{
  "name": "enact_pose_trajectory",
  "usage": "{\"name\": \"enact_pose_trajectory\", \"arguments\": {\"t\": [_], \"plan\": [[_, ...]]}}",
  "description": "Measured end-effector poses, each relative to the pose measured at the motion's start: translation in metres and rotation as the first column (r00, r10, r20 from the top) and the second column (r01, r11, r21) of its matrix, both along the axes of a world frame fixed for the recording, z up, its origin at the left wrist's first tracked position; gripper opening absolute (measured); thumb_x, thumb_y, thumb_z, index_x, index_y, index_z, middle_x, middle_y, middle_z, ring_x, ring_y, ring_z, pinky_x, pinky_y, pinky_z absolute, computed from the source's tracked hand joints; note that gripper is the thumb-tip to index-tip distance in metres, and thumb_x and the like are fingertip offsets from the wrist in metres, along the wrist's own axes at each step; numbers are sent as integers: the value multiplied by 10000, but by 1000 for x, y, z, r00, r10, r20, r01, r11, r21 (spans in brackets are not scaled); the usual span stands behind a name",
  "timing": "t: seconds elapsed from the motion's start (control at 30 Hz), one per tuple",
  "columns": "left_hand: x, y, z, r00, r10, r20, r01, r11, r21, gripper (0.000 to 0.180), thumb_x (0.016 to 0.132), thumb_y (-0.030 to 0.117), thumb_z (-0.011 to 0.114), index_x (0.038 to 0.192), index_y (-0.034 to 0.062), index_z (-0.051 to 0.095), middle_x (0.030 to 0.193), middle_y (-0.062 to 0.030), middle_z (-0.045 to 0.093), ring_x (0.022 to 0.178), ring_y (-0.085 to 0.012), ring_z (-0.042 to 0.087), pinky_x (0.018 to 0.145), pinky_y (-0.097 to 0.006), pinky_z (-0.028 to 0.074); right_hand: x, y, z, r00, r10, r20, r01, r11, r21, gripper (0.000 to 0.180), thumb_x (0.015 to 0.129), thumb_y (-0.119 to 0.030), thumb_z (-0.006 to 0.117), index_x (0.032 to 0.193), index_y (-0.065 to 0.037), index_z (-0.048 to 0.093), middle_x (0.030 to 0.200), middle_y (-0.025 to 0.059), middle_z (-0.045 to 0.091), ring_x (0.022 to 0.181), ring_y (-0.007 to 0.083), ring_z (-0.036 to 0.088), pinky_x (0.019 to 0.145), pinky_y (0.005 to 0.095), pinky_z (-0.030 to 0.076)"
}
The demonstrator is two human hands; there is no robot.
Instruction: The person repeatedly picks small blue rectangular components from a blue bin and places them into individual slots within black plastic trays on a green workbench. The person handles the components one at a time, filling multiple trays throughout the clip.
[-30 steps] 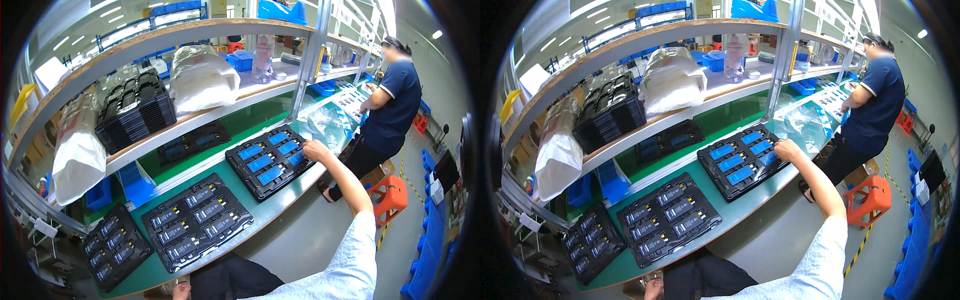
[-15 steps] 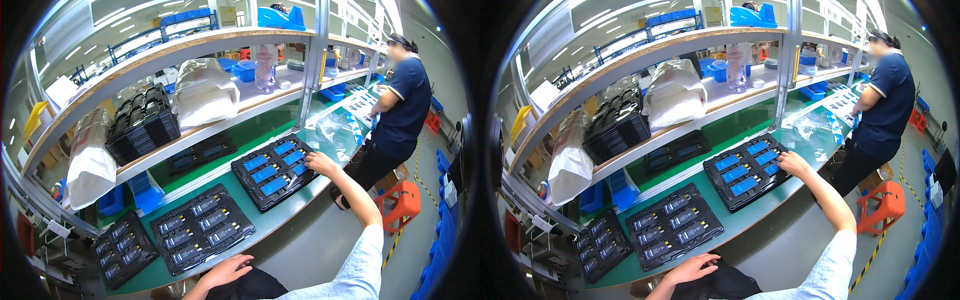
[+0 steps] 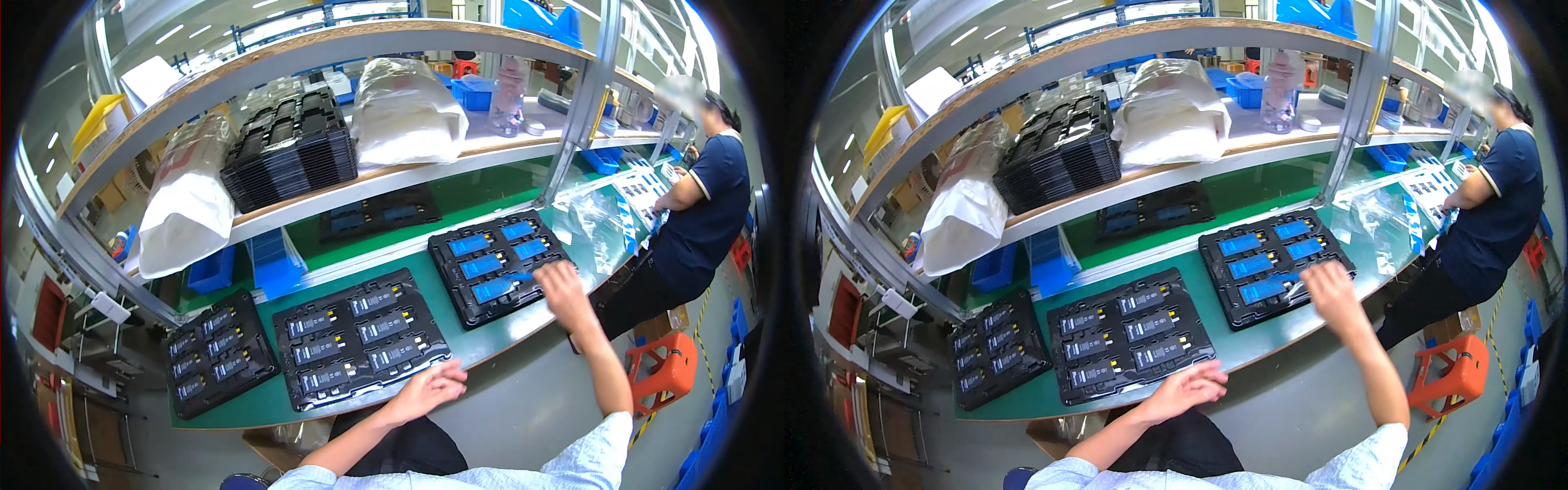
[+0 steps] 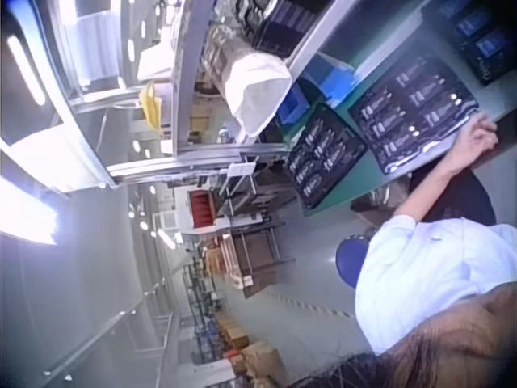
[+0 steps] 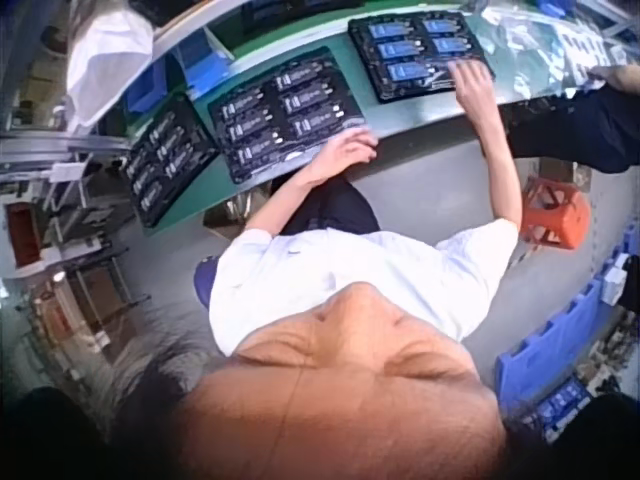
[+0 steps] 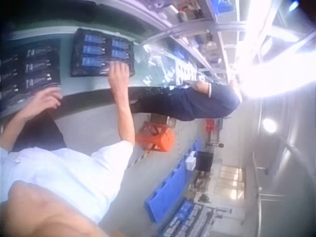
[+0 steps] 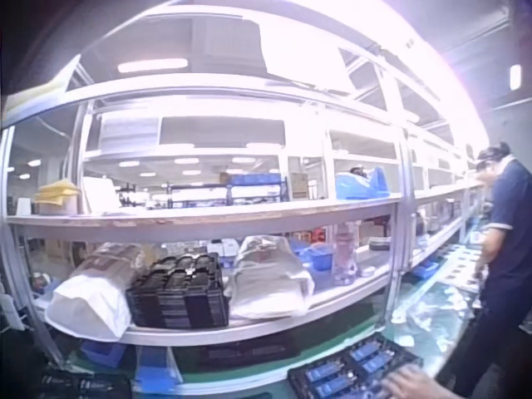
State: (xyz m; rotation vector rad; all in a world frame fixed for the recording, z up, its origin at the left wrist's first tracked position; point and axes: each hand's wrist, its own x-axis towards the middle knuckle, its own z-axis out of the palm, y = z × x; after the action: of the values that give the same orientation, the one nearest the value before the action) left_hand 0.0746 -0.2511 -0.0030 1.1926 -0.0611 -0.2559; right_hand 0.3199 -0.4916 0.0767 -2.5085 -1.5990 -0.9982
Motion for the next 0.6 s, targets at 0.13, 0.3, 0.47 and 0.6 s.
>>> {"name": "enact_pose_trajectory", "arguments": {"t": [0.13,0.3,0.47,0.6], "plan": [[1,-4,26,974,225,-11,-216,917,-336,665,917,74,610,1456,27,223,1387,-206,377,1222,-312,504,971,-443,479,-103,50,-14,981,184,-62,-181,982,53,277,754,-102,578,1013,-7,606,980,129,618,913,258,596,862,405,467],[-29,8,28,869,473,-146,-495,834,-243,536,868,-12,646,1331,-46,378,1165,-180,579,1077,-258,606,923,-417,533,-159,82,-34,958,262,-115,-255,964,79,309,749,-122,602,1034,-1,613,964,111,628,892,226,612,836,370,487],[-63,31,22,869,494,-35,-495,866,-71,472,837,-63,651,1267,-44,457,1184,-182,582,1063,-225,608,908,-385,543,-178,101,-38,886,403,-229,-384,915,123,269,770,-157,656,1001,-24,615,955,83,619,884,211,605,810,351,496],[-82,54,29,910,414,1,-414,910,-1,454,818,-62,675,1236,-40,497,1239,-186,573,1090,-203,596,949,-337,499,-183,104,-22,710,509,-487,-483,855,190,256,762,-180,722,951,-42,617,906,58,599,849,202,592,761,340,495]]}}
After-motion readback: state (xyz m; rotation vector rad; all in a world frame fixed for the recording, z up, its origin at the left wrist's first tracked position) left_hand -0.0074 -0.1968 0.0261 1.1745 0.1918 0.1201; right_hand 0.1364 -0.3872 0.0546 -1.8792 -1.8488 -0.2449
